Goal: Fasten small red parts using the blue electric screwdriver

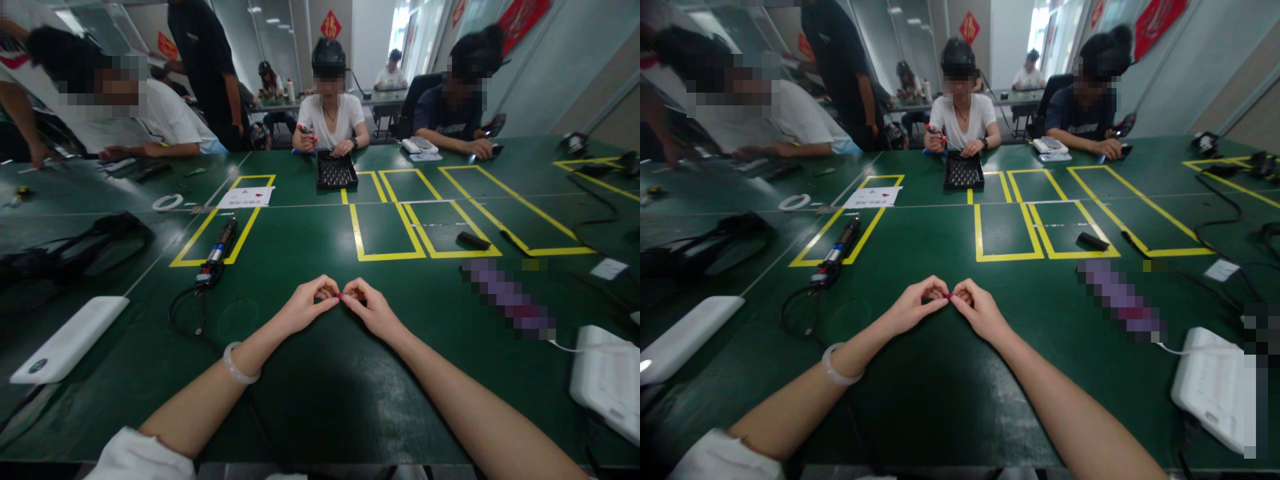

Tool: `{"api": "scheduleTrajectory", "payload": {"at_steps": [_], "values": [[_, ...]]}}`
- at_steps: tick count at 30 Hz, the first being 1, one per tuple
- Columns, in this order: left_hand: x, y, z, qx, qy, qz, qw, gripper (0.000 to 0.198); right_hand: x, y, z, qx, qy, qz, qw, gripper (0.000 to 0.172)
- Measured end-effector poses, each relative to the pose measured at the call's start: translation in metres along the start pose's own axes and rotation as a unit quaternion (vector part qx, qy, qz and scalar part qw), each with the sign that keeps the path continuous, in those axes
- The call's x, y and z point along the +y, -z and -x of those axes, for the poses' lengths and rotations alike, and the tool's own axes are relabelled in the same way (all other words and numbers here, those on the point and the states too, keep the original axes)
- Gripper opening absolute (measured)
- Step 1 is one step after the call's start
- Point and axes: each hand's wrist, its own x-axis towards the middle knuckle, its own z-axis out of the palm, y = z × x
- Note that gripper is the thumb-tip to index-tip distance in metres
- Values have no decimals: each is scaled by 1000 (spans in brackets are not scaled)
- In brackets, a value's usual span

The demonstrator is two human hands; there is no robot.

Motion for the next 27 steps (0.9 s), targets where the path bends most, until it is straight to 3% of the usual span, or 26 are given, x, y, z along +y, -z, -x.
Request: {"api": "scheduleTrajectory", "payload": {"at_steps": [4, 7, 11, 14, 16, 19, 22, 25, 27], "values": [[-3, 0, 0, 7, -28, -33, 999, 18, 4, 0, 0, 5, 16, 26, 1000, 8], [-5, -2, 1, 10, -42, -50, 998, 15, 9, 0, -1, 19, 17, 29, 999, 18], [-2, 1, 2, 3, -47, -68, 997, 21, 10, 0, -1, 7, 26, 57, 998, 11], [2, 16, 2, 26, -53, -90, 994, 28, 7, 0, -1, 2, 22, 63, 998, 11], [0, 37, 3, 73, -55, -144, 985, 33, 5, 0, -1, 0, 16, 68, 998, 12], [-14, 81, 10, 164, -20, -303, 938, 42, 3, 0, -1, 0, 9, 76, 997, 12], [-38, 127, 28, 257, 74, -478, 837, 59, 1, 0, -1, -2, 6, 82, 997, 12], [-64, 163, 53, 277, 204, -549, 762, 73, -1, 0, -1, -3, 6, 88, 996, 13], [-78, 182, 68, 255, 271, -545, 751, 72, -1, 0, -1, -5, 5, 88, 996, 13]]}}
